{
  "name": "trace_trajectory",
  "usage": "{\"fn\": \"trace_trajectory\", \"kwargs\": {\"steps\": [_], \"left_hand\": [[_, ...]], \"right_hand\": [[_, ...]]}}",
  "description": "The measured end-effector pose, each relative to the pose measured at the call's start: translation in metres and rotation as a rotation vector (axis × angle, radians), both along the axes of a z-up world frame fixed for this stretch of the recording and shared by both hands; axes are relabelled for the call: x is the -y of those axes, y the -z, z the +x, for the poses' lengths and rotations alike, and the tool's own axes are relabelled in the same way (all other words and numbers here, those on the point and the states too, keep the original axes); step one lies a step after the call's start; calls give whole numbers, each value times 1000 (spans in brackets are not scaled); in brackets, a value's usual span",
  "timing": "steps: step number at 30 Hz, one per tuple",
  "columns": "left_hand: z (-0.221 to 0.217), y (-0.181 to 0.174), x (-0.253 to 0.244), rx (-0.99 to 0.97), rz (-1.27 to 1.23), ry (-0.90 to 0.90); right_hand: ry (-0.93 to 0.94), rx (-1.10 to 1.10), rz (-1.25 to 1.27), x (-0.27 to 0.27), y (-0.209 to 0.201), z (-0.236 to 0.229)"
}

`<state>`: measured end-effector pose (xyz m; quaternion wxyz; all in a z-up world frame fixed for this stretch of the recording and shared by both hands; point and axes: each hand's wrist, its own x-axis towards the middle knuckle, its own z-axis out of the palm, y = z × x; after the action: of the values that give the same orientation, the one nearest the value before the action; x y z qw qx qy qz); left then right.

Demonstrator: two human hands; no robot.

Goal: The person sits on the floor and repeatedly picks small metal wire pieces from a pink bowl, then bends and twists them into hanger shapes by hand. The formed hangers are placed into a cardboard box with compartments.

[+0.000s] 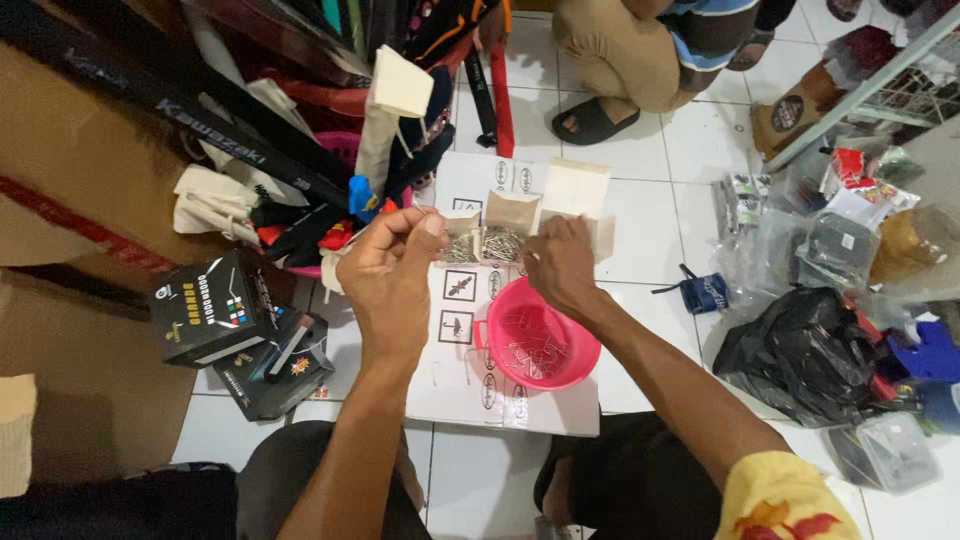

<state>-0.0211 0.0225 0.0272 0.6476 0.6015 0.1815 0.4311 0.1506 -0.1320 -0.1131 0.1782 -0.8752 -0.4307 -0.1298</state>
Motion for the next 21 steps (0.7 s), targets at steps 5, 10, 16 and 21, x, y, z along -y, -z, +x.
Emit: {"fn": "trace_trajectory", "kwargs": {"steps": [5,10,16,21], "left_hand": [[-6,-9,-4,86,68,1],[-11,-12,-9,118,139,-23],[-11,-14,-2,129,176,-6],[-13,-14,-1,74,322,-34]], "right_hand": [[187,110,-244,-45,29,6],[330,20,-460,-54,34,13],[342,-16,-524,-56,58,36],[298,12,-475,-51,45,25]]}}
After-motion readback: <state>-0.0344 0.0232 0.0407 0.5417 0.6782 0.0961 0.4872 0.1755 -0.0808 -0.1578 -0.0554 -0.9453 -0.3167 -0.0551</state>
